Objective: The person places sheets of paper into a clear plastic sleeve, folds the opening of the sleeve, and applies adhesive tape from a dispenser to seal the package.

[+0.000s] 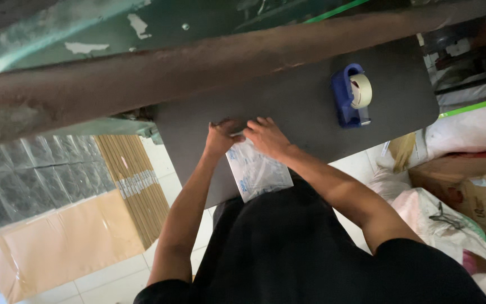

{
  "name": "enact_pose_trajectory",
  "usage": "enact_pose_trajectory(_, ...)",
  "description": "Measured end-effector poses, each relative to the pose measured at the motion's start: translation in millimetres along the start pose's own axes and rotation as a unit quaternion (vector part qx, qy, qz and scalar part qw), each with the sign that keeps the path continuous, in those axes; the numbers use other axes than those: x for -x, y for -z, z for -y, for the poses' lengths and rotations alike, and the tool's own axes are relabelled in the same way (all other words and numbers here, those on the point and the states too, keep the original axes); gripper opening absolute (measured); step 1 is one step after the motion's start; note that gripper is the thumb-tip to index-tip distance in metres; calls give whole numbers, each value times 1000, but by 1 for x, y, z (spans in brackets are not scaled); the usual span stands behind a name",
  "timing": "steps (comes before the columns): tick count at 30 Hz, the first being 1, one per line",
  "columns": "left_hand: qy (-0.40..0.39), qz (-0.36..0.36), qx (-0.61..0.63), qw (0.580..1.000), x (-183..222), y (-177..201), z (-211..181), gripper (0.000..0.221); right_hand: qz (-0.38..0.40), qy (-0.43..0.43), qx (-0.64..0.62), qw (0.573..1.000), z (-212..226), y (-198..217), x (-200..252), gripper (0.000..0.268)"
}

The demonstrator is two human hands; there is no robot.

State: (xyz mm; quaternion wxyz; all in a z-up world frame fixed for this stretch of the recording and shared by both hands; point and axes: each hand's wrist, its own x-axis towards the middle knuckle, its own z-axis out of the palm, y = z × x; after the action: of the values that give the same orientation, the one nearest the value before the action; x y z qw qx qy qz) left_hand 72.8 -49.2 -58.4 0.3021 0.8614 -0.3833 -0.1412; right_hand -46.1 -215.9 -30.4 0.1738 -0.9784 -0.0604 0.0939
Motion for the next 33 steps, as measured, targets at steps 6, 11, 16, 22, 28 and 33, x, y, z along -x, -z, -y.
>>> enact_pose_trajectory(6, 39, 59, 5, 998, 14, 13, -7, 39, -198, 14, 128, 972, 28, -3, 39, 24)
enact_pose_trajectory(11, 79, 75, -46, 993, -2, 4, -27, 35, -165, -53, 172, 970, 56, 20, 70, 46)
enact_pose_trajectory(16, 61, 161, -136, 976, -13, -51, 27, 54, 18, -170, -49, 984, 59, 96, 86, 43)
enact_pose_trajectory(22, 26, 212, -227, 950, -19, -75, 41, 48, -412, -399, -132, 809, -120, 93, 210, 9)
enact_pose_trajectory(28, -252, -281, -405, 833, -15, -133, 107, 62, -225, -525, -561, 598, -184, 94, 210, 82)
enact_pose_trajectory(33, -111, 100, -247, 957, -6, -88, 87, 53, -331, -479, -592, 557, -195, 76, 202, 51)
